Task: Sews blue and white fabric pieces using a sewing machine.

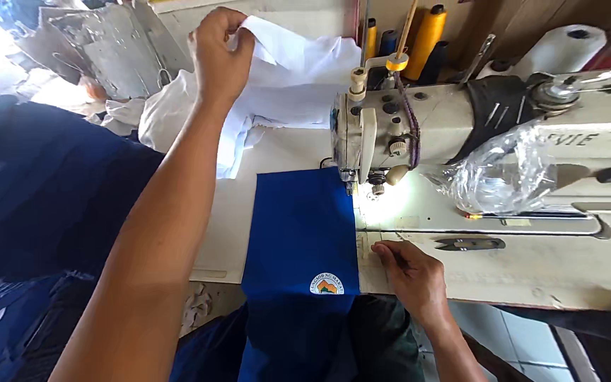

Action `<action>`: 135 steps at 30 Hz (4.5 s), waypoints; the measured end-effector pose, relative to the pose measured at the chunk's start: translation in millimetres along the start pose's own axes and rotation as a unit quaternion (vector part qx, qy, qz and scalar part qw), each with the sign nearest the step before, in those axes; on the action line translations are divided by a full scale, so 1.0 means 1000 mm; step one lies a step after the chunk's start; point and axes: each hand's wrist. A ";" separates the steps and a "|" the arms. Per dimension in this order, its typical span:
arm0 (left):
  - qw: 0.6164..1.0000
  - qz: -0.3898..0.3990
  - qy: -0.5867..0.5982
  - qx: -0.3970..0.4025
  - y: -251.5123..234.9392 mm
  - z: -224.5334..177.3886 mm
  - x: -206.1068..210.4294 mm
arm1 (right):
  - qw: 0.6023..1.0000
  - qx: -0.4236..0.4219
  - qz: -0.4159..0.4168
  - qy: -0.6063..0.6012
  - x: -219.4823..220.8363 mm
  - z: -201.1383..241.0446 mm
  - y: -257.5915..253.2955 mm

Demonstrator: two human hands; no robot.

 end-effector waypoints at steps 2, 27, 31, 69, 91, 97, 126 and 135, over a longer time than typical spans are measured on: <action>0.999 -0.010 -0.007 0.050 0.031 -0.033 -0.034 | 0.999 -0.048 -0.004 -0.011 0.003 0.030 0.001; 0.954 0.295 0.049 0.033 0.209 -0.137 -0.164 | 0.987 -0.091 0.058 -0.116 0.076 0.172 0.000; 0.957 0.268 0.087 0.069 0.209 -0.155 -0.179 | 0.991 -0.099 0.015 -0.086 0.074 0.183 -0.012; 0.942 0.306 0.116 -0.069 0.200 -0.085 0.091 | 0.921 0.224 0.052 -0.313 0.044 0.057 0.112; 0.940 0.304 0.123 -0.099 0.193 -0.080 0.099 | 0.905 0.238 0.027 -0.352 0.045 0.045 0.105; 0.941 0.303 0.115 -0.099 0.194 -0.080 0.099 | 0.904 0.239 0.023 -0.354 0.047 0.045 0.106; 0.984 0.112 0.085 0.111 0.423 -0.169 -0.006 | 0.972 0.198 0.118 -0.056 0.028 -0.004 0.117; 0.979 0.142 0.053 0.136 0.440 -0.168 -0.009 | 0.949 0.181 0.084 -0.245 0.035 0.024 0.154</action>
Point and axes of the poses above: each hand's wrist, its own y-axis away from the middle knuckle, its own x-axis out of the palm, z = x × y, and after that the axes turned 2 degrees about -y, right-handed
